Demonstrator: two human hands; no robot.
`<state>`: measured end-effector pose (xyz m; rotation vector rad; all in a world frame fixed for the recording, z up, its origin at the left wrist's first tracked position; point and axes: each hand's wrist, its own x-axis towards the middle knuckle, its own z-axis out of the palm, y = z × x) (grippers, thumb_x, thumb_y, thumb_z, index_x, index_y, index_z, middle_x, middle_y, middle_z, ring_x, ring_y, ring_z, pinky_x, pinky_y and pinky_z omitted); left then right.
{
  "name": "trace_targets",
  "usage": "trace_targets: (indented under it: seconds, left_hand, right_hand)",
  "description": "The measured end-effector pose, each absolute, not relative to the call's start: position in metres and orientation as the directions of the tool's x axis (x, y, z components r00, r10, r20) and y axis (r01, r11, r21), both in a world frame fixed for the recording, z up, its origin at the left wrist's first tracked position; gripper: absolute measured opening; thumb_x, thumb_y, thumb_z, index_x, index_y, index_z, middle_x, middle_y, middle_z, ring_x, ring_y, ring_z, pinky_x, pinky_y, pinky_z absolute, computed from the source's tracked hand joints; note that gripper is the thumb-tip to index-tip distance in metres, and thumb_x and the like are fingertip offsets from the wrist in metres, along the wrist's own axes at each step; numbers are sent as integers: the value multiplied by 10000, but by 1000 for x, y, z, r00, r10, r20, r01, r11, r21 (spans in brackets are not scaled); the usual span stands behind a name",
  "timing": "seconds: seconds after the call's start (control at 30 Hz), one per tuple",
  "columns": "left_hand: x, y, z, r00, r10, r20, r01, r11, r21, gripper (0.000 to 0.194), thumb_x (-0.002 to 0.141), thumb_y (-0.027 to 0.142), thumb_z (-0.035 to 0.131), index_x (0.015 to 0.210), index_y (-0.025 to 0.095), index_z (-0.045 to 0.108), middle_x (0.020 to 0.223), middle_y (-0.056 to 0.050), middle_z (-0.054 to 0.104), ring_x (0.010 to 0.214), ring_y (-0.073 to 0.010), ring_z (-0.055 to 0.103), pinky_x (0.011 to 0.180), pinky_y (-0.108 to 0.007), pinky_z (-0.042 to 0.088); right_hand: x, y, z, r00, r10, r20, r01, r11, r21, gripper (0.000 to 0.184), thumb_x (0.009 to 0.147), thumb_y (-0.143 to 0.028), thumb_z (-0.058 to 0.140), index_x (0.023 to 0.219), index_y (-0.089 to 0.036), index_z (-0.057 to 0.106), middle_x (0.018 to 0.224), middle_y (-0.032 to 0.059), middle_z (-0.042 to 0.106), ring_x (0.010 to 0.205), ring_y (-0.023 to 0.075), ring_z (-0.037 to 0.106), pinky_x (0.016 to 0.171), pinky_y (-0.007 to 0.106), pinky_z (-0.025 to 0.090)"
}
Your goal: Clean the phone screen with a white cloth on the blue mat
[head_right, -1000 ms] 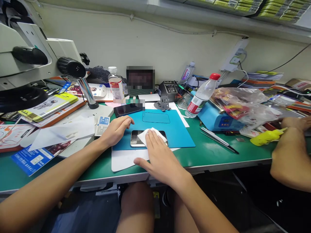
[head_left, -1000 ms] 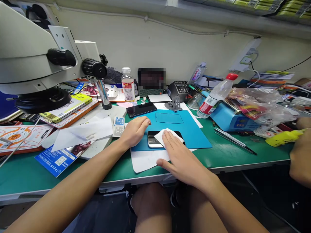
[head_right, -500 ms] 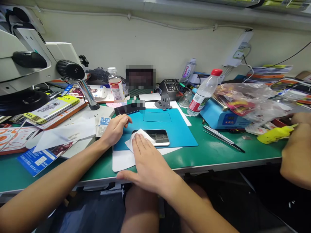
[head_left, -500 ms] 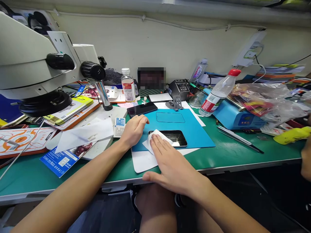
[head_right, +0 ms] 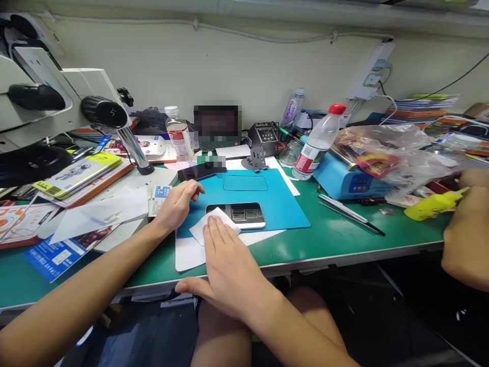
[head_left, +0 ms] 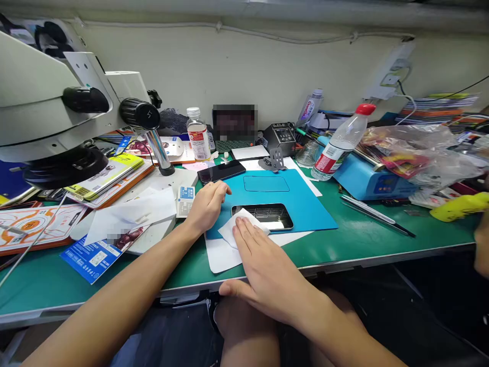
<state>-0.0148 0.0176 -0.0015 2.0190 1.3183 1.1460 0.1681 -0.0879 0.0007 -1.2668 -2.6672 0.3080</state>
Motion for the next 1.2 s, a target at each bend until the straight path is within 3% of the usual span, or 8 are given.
trace_targets:
  seconds: [0.2,0.43,0.7,1.0,1.2]
  left_hand:
    - [-14,16,0,152,896,416,477,-435,763,431,1025,382,287,795,205,605,675,-6,549,724,-189,537,750,-345,412]
    - [-14,16,-1,136,895,424,470,-435,768,471,1035,410,282,789,200,625,664,-7,548,704,-181,536,722,-335,410]
    - [-16,17,-3,145,890,433,452,-449,771,480,1036,438,286,798,197,626,669,-8,549,694,-178,536,718,-333,412]
    - [-14,18,-6,152,896,418,417,-441,795,511,1038,469,287,781,196,634,668,-4,540,688,-169,526,713,-325,396]
    - [-14,18,-7,124,916,382,393,-399,828,522,1031,511,292,802,195,639,677,-5,538,691,-169,534,709,-322,402]
  right_hand:
    - [147,-43,3,-593,798,107,760,599,-253,1042,910,-793,264,1506,57,360,1591,299,298,1512,371,220,1241,502,204]
    - [156,-86,-5,-598,792,118,762,608,-220,1062,901,-790,308,1528,66,305,1610,303,204,1520,382,168,1238,518,214]
    - [145,-47,0,-566,818,103,784,573,-237,1009,930,-763,266,1501,63,370,1589,294,301,1511,367,226,1239,493,216]
    - [151,-78,-6,-552,824,129,789,566,-239,1045,912,-781,282,1522,67,319,1608,293,230,1519,366,194,1245,492,205]
    - [149,-72,-6,-567,811,147,773,585,-246,1022,925,-762,279,1508,75,342,1599,297,260,1519,365,190,1248,487,198]
